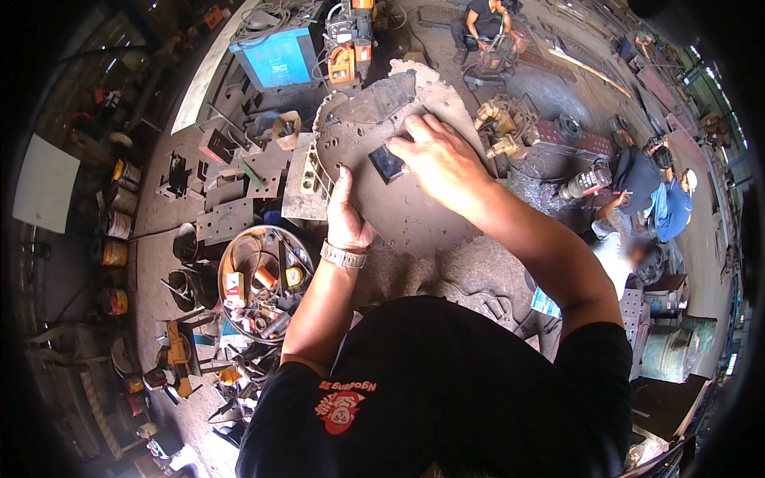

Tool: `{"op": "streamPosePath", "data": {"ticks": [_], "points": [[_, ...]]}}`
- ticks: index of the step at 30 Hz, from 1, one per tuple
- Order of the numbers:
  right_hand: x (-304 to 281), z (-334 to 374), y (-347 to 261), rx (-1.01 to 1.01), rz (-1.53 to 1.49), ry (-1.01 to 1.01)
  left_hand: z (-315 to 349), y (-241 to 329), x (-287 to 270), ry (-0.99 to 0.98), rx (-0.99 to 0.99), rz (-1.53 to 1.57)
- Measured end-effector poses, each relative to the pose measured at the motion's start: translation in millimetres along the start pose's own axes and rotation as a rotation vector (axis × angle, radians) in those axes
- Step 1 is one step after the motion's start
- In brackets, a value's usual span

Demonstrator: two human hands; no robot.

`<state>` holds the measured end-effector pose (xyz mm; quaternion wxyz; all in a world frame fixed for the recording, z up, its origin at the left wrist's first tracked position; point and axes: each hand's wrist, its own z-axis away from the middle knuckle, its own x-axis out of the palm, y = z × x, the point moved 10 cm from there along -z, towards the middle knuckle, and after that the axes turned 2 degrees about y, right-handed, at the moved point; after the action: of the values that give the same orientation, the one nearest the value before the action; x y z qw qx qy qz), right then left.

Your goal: The person cleans a small metal block with a cloth, then picks up a larger curved metal piece and places the block onto it. They use a handheld tool to scrape or mark the surface of the larger piece while sitting on the floor.

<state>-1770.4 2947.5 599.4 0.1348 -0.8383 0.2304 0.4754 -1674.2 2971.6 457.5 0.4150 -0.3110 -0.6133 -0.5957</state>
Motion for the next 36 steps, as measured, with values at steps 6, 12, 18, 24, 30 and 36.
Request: {"op": "streamPosePath", "data": {"ticks": [6, 12, 18, 24, 30, 36], "points": [[6.0, 0.3, 7.4, 0.004, -0.015, -0.105, -1.4, -9.1, 1.4, 0.022, -0.031, 0.069], [16.2, 30.5, -21.4, 0.014, 0.171, -0.122, -0.8, -9.8, -8.9, 0.064, 0.024, 0.059], [32.7, 43.9, -30.8, 0.054, 0.235, -0.176, 0.8, -6.4, -10.6, 0.084, 0.078, 0.040], [37.9, 46.1, -27.1, 0.047, 0.143, -0.166, -1.0, -9.1, -21.3, 0.092, 0.029, 0.061], [37.6, 45.7, -24.4, 0.073, 0.067, -0.129, 1.2, -10.1, -15.8, 0.089, 0.038, 0.099], [-42.7, 55.9, -2.2, 0.215, -0.022, 0.241, 6.8, -0.1, -12.6, 0.104, 0.078, 0.126]]}}
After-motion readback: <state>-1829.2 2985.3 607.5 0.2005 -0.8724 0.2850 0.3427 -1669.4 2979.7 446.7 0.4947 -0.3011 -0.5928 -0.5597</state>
